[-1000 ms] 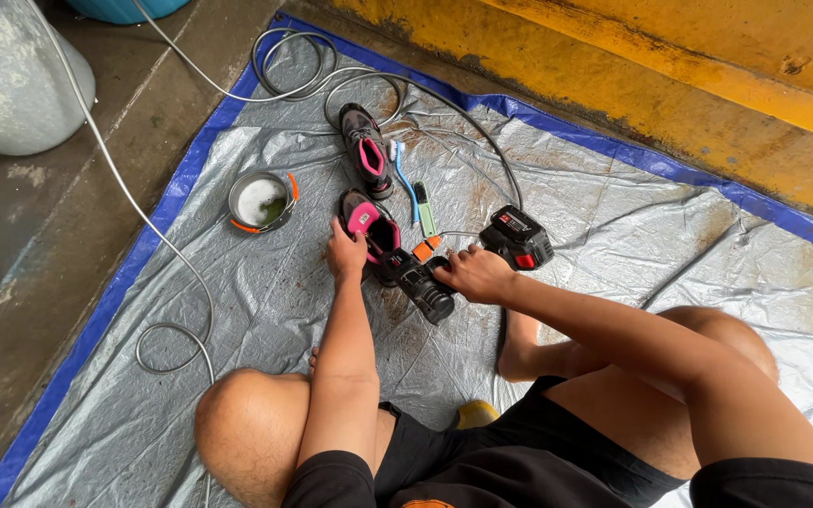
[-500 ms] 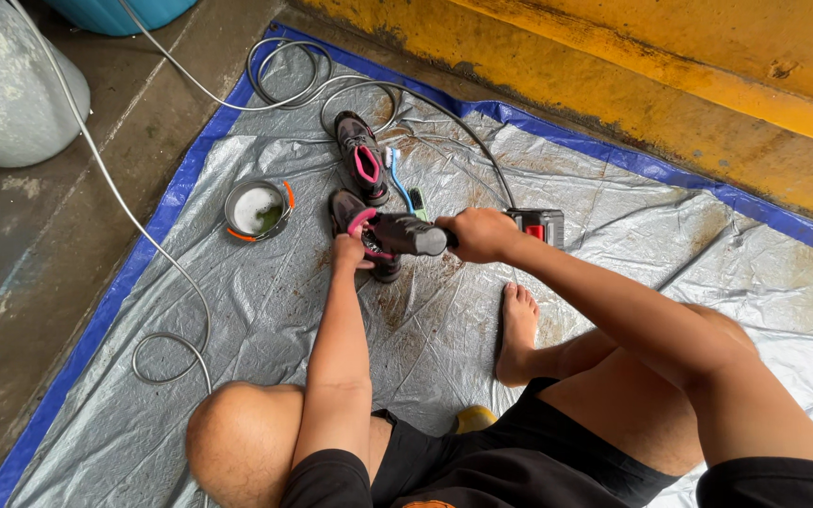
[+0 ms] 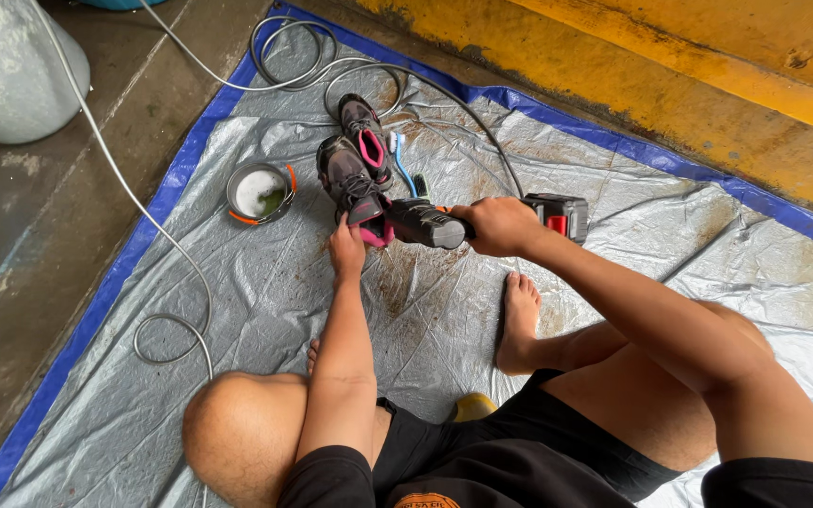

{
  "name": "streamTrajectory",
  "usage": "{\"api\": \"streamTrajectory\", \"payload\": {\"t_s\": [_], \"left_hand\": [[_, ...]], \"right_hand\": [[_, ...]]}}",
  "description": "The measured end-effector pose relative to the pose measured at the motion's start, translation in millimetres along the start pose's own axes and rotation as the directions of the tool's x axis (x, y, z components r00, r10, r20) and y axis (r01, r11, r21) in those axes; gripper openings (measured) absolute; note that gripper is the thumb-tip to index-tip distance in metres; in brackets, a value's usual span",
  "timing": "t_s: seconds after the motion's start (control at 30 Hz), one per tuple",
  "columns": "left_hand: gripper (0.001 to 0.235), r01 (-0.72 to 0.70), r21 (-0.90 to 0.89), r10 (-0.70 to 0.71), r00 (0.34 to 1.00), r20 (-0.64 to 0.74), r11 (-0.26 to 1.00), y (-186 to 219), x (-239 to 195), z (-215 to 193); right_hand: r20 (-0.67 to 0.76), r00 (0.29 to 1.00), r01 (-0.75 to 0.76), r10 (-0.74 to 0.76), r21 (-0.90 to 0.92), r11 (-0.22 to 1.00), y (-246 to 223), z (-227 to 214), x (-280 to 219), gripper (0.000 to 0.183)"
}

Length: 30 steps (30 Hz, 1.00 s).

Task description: The person sits on a tarp and cleans a pair of dark sneakers with pink accents. They use a cordless drill with a brush attachment to scrub the shoes, then switch to a manual toothbrush to clean the interior and laces.

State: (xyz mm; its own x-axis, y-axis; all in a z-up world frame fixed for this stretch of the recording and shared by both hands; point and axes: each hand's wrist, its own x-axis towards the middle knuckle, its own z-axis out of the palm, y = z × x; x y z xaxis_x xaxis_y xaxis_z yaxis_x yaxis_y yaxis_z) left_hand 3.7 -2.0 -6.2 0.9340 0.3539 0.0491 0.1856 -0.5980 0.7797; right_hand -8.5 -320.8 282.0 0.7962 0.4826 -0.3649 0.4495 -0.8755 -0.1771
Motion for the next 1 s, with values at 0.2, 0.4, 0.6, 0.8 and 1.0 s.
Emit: {"api": "streamTrajectory", "payload": {"t_s": [0.2,0.4,0.6,0.8,1.0], "left_hand": [[0.044,0.042,0.055,-0.040,0.998,-0.044,0.998,5.0,5.9,-1.5],[0.037,0.067,0.096,-0.062,0.997,-0.050,0.993,3.6,18.6,2.1],[0.035,-0.059,0.551,0.106,0.993,-0.054,0.832,5.2,33.2,8.4],[0.037,-0.150,0.623,0.093,0.988,0.123,0.768,6.6,14.7,21.5],[0.054,0.036,0.498,-0.184,0.950,0.252,0.866,45.5,27.6,9.8]], "right_hand": [[-0.037,0.999,-0.021,0.022,0.043,0.999,-7.8,-22.3,-7.4,0.045],[0.011,1.000,0.021,-0.022,0.017,1.000,-17.9,-30.6,-20.1,0.043],[-0.011,1.000,0.007,-0.007,0.004,1.000,-30.2,-29.9,-22.0,0.059],[0.030,0.999,-0.014,0.015,-0.035,0.999,-23.5,-18.1,-23.2,0.052],[0.053,0.997,-0.051,0.052,-0.026,0.998,-11.3,-25.4,-22.7,0.049]]}}
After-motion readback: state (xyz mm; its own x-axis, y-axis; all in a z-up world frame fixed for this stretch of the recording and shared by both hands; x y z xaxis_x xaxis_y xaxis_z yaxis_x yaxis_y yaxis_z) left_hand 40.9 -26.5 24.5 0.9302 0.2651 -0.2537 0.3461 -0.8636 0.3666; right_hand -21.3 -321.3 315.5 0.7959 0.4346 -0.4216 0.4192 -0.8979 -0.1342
